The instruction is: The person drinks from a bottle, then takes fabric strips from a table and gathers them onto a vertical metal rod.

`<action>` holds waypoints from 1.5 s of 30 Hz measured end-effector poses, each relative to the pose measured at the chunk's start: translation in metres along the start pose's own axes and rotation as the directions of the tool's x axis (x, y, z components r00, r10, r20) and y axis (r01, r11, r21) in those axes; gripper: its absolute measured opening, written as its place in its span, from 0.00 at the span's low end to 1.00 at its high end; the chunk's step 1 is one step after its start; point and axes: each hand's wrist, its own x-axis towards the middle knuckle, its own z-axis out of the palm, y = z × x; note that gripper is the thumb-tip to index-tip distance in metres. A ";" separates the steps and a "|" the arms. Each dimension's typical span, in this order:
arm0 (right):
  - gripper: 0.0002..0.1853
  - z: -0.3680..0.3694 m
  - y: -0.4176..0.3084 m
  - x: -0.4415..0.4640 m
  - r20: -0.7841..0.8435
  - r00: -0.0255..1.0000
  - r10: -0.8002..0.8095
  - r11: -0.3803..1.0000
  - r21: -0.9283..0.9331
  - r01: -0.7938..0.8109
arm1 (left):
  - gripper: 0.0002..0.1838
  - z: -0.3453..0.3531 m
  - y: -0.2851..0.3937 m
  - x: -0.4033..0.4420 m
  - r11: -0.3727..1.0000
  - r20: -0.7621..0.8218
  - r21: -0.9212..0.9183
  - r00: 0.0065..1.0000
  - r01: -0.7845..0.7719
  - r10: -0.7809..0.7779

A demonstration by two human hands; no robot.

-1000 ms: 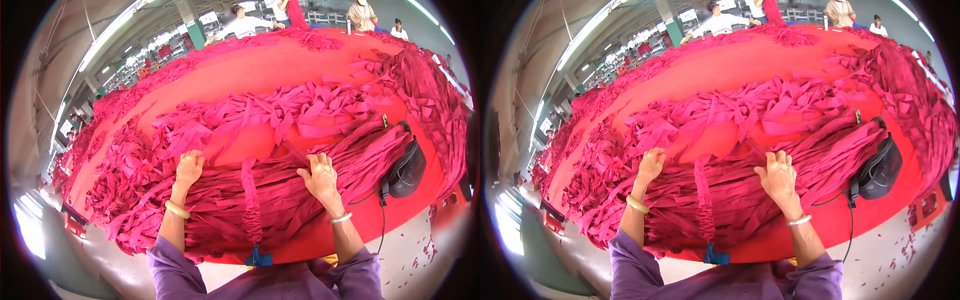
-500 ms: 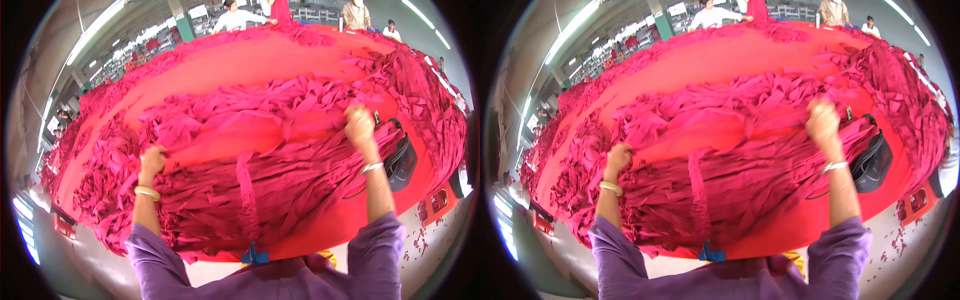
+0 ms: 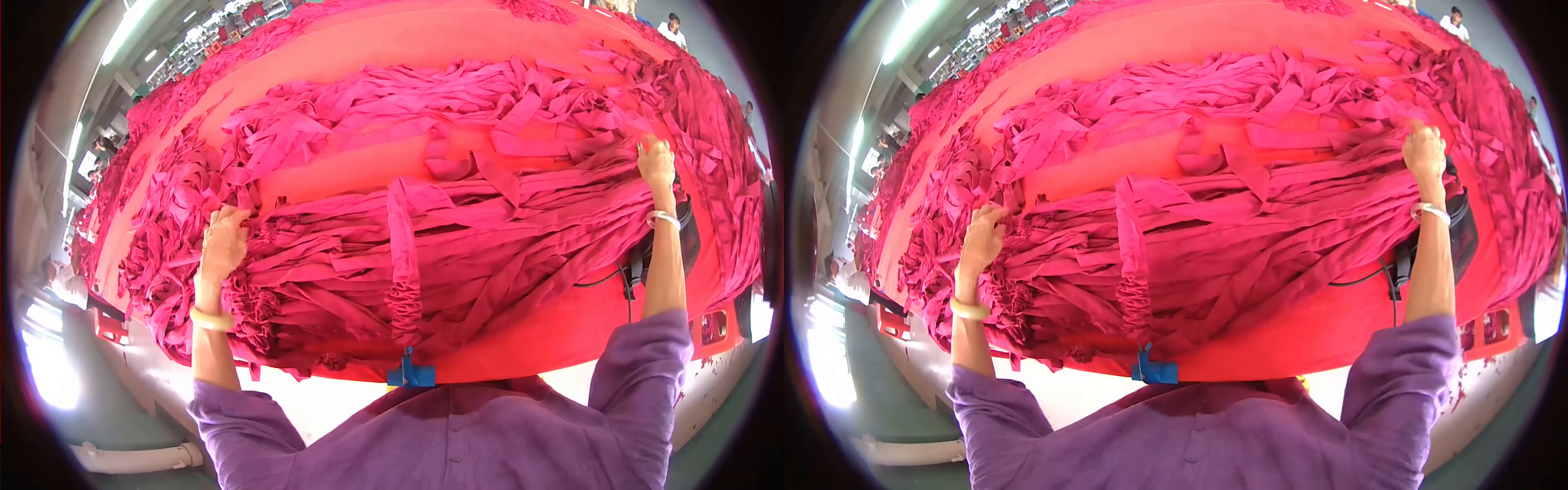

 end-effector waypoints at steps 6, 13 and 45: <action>0.03 -0.114 -0.145 -0.120 0.117 0.898 -0.423 0.351 0.935 0.044 | 0.09 0.001 0.132 -0.015 0.653 0.151 -0.756 0.983 0.045 0.108; 0.29 -0.072 -0.248 -0.161 0.559 0.512 -0.652 0.214 0.784 -0.583 | 0.11 0.026 0.196 -0.014 0.063 0.286 -0.957 0.957 0.282 0.054; 0.10 -0.093 -0.277 -0.238 0.351 0.719 -0.599 -0.339 0.703 -0.626 | 0.03 0.025 0.180 0.063 -0.345 0.294 -0.894 0.955 0.287 0.033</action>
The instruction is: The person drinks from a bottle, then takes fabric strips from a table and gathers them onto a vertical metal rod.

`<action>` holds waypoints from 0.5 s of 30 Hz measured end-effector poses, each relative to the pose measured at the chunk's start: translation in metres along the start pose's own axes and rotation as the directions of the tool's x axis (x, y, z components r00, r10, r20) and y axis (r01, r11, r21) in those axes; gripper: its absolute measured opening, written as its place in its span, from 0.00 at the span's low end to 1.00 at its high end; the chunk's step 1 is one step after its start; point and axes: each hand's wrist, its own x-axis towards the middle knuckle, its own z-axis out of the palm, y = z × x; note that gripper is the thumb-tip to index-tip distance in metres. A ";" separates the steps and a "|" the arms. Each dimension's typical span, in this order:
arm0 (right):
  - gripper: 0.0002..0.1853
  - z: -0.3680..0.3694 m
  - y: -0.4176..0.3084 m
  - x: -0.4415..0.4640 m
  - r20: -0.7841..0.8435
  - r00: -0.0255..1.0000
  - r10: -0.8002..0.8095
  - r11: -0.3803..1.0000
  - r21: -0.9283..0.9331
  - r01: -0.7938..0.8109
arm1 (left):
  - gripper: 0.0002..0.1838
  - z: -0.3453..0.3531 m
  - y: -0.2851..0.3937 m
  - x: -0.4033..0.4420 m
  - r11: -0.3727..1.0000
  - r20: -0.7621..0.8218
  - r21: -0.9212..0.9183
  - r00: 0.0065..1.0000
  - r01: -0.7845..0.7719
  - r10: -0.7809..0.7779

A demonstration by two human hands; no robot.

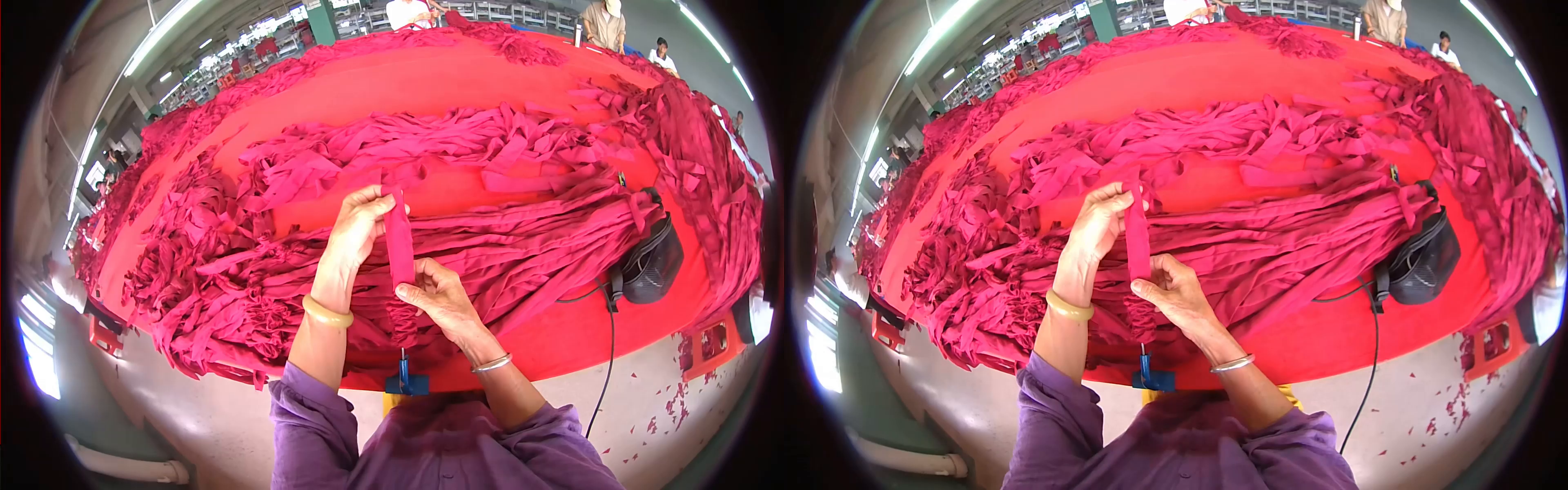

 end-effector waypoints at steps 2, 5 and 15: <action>0.10 0.002 -0.003 -0.002 -0.007 1.000 0.019 0.996 0.088 -0.019 | 0.01 -0.001 0.004 0.008 0.994 -0.061 0.105 0.998 -0.027 0.034; 0.12 -0.001 -0.007 -0.003 -0.021 0.995 0.092 0.993 0.077 -0.091 | 0.01 0.005 0.012 0.016 0.944 -0.064 0.323 0.994 -0.062 0.087; 0.16 0.001 -0.010 -0.001 -0.032 0.993 0.115 0.985 0.130 -0.110 | 0.05 0.011 0.006 0.015 0.895 -0.119 0.414 0.966 -0.163 0.231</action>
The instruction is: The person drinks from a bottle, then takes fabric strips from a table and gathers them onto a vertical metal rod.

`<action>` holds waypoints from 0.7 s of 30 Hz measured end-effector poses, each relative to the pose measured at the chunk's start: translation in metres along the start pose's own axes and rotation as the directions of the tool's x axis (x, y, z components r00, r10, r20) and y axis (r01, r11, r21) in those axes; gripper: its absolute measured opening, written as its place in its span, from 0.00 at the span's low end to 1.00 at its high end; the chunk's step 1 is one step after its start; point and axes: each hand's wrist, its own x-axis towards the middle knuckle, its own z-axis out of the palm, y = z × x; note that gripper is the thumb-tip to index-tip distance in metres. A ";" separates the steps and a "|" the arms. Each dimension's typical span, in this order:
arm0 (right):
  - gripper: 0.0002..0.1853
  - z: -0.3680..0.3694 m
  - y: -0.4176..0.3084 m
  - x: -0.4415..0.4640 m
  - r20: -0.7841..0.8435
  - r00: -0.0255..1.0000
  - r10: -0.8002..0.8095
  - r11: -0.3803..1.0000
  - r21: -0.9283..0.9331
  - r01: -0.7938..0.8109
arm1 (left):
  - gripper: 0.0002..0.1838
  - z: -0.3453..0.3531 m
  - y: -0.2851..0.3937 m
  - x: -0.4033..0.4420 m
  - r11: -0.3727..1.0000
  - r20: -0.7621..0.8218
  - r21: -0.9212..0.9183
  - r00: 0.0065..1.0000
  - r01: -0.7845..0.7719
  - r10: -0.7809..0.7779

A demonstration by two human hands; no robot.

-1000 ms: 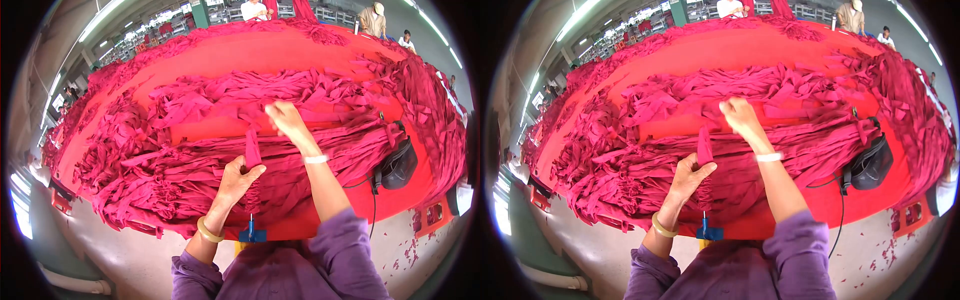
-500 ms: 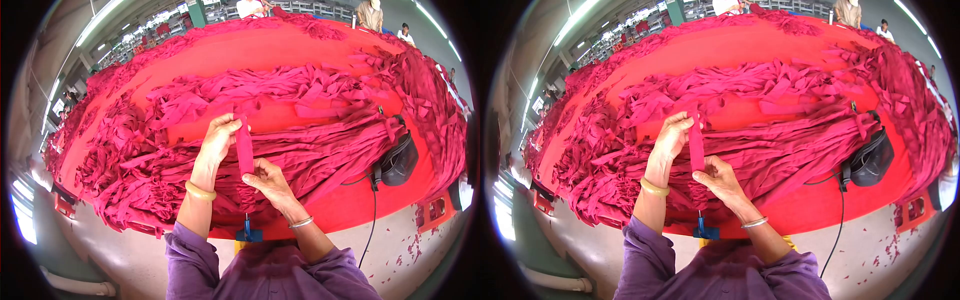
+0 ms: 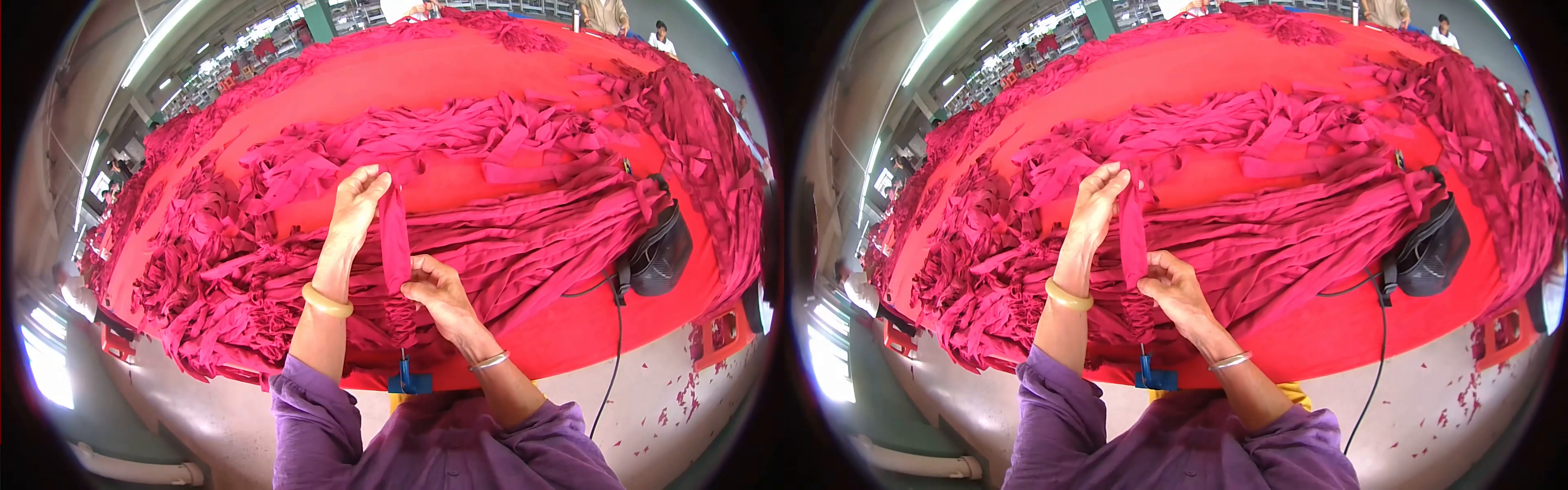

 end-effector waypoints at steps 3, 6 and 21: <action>0.14 0.000 0.000 -0.002 0.008 1.000 -0.007 1.000 0.028 0.006 | 0.20 -0.011 -0.012 -0.010 0.992 0.102 -0.088 0.991 0.095 -0.086; 0.11 0.001 0.003 -0.002 -0.001 1.000 -0.017 0.999 0.038 0.017 | 0.19 -0.027 -0.020 -0.027 0.939 0.204 -0.119 0.934 0.322 -0.294; 0.14 -0.007 0.022 -0.035 0.078 0.996 0.051 0.992 -0.119 -0.041 | 0.15 -0.025 -0.019 -0.111 0.976 0.266 0.191 0.952 0.101 -0.150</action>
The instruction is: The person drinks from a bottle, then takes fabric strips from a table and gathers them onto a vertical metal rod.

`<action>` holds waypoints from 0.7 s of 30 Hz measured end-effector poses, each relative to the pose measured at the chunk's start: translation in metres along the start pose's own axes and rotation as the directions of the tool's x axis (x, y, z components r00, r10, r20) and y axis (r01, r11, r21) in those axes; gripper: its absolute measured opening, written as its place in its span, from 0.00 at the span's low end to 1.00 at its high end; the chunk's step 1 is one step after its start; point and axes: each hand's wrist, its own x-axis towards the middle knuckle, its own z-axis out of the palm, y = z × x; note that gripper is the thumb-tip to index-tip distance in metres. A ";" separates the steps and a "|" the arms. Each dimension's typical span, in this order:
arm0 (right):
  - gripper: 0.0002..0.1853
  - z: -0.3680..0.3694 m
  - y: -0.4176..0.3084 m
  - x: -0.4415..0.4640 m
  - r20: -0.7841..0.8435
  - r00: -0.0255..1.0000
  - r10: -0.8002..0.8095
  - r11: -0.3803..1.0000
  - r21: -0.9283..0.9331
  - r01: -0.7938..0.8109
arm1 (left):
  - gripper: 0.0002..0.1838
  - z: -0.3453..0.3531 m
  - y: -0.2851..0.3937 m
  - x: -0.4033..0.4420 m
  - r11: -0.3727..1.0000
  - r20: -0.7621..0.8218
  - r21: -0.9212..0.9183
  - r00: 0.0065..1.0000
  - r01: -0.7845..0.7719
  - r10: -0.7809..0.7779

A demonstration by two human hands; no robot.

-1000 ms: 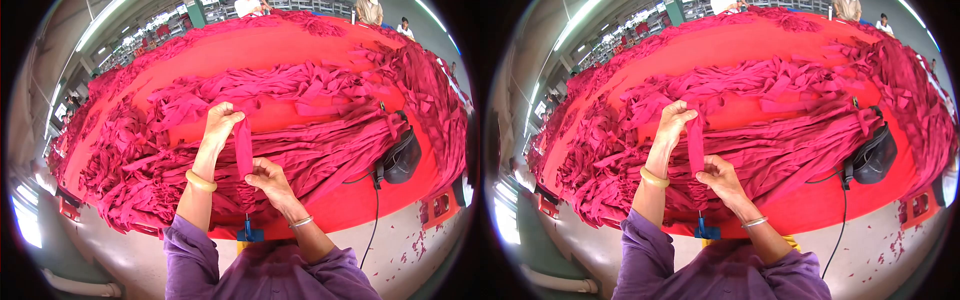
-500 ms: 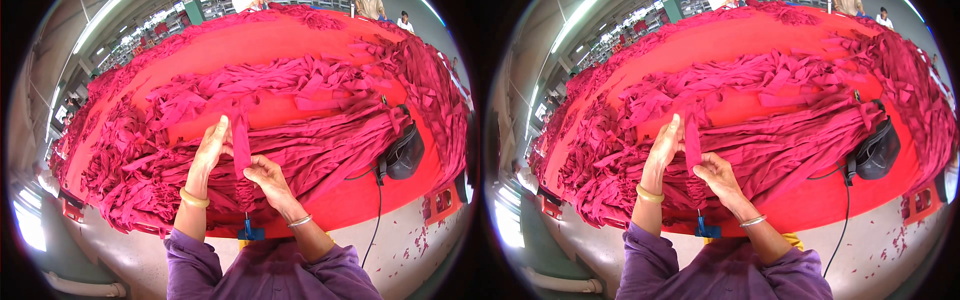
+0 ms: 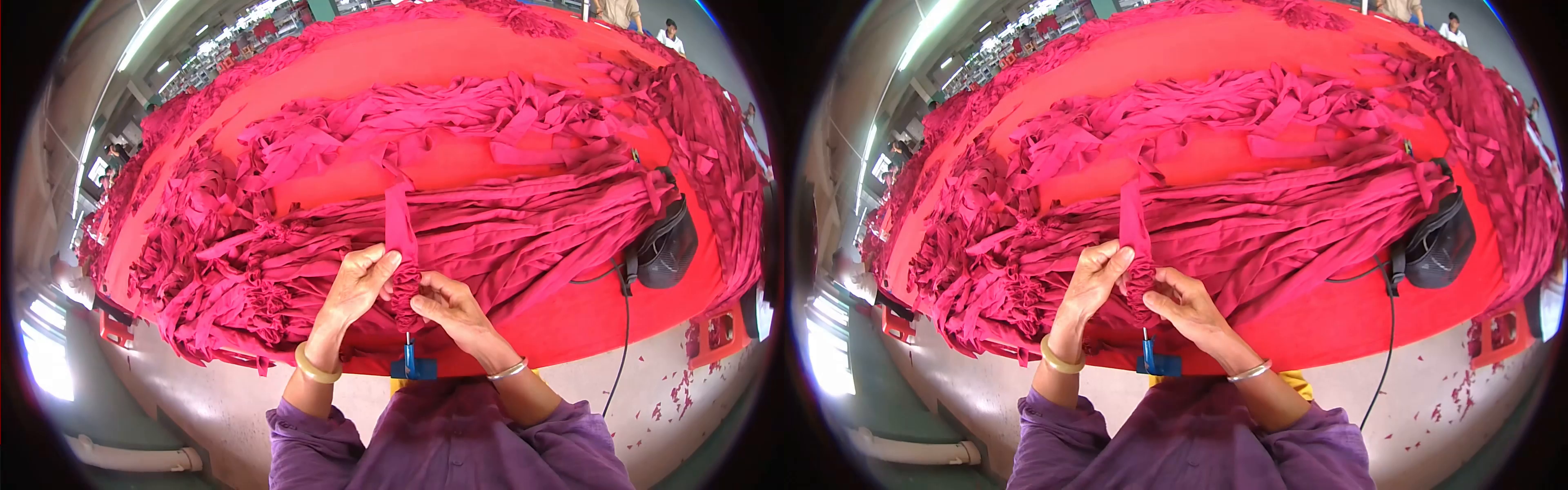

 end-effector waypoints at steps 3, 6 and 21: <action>0.18 -0.003 0.003 -0.007 0.024 1.000 -0.007 1.000 0.008 0.007 | 0.17 -0.003 -0.003 -0.006 0.997 0.009 -0.030 0.998 0.069 -0.069; 0.20 -0.003 0.001 -0.009 0.006 1.000 0.012 0.999 0.048 -0.013 | 0.20 -0.001 -0.001 0.000 0.998 -0.043 -0.054 0.998 0.042 -0.044; 0.13 0.000 -0.008 0.009 -0.074 0.997 -0.009 1.000 0.000 0.009 | 0.12 0.009 0.011 0.045 0.972 -0.197 -0.222 0.980 -0.084 0.040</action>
